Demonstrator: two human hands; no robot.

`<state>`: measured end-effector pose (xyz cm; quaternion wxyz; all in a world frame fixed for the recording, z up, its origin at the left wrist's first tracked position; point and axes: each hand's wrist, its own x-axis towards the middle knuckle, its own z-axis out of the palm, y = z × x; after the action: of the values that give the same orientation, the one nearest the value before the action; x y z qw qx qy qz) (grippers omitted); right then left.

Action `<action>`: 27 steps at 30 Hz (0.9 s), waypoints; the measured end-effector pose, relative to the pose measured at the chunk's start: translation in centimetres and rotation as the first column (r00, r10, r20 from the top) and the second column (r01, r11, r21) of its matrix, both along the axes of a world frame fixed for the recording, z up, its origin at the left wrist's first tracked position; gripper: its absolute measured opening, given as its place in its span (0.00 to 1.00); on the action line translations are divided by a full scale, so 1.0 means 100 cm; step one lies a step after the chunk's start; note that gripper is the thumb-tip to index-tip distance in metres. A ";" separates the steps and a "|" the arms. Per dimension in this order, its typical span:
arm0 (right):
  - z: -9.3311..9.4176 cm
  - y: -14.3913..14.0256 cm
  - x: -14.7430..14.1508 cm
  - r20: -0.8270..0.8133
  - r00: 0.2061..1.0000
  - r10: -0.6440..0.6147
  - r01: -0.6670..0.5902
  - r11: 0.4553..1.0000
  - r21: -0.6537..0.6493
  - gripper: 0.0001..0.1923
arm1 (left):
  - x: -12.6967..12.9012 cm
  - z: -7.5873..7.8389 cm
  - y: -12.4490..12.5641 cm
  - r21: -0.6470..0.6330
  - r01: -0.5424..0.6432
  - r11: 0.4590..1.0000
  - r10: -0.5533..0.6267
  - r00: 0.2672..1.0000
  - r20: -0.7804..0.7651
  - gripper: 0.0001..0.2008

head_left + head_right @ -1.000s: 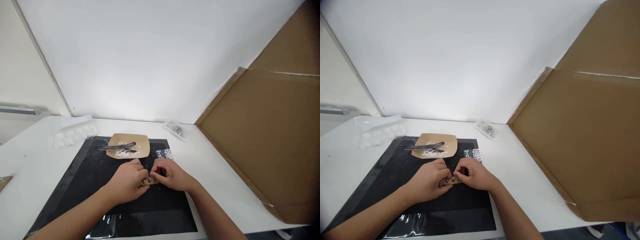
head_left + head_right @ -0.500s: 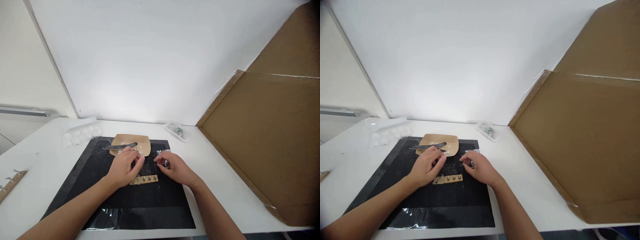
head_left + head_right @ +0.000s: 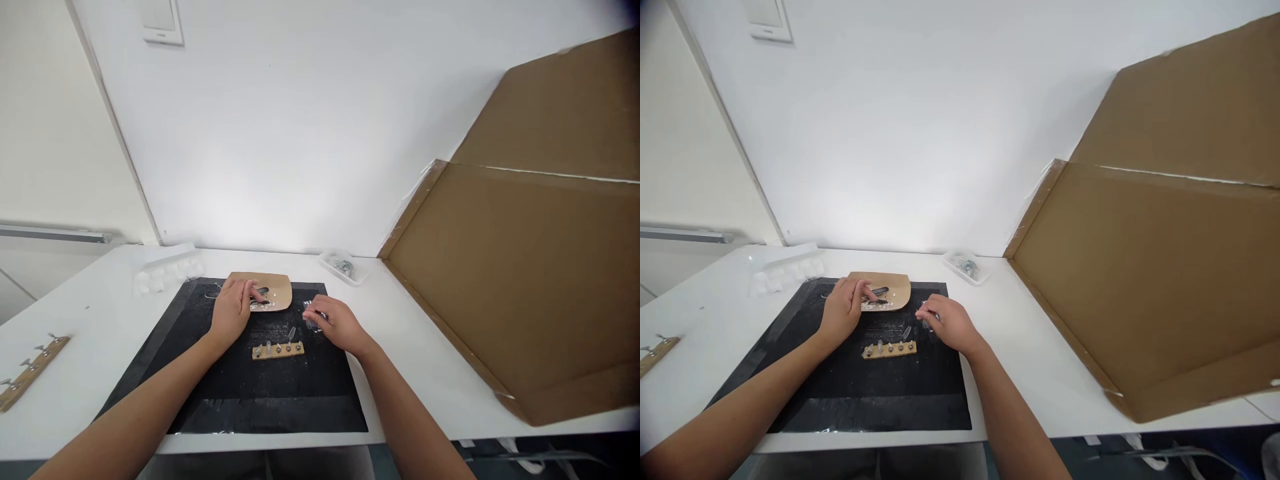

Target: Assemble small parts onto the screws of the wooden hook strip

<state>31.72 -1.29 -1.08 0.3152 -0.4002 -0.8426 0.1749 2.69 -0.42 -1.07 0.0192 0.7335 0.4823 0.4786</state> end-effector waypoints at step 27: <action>0.006 -0.023 -0.015 -0.019 0.980 0.200 -0.201 0.972 -0.118 0.21 | -0.001 -0.016 0.000 0.165 -0.068 0.984 0.045 0.989 0.139 0.27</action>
<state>30.23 -3.58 -0.46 0.2742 -0.3308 -0.8655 0.2573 2.58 -0.46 -2.72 -0.0243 0.6846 0.4580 0.5665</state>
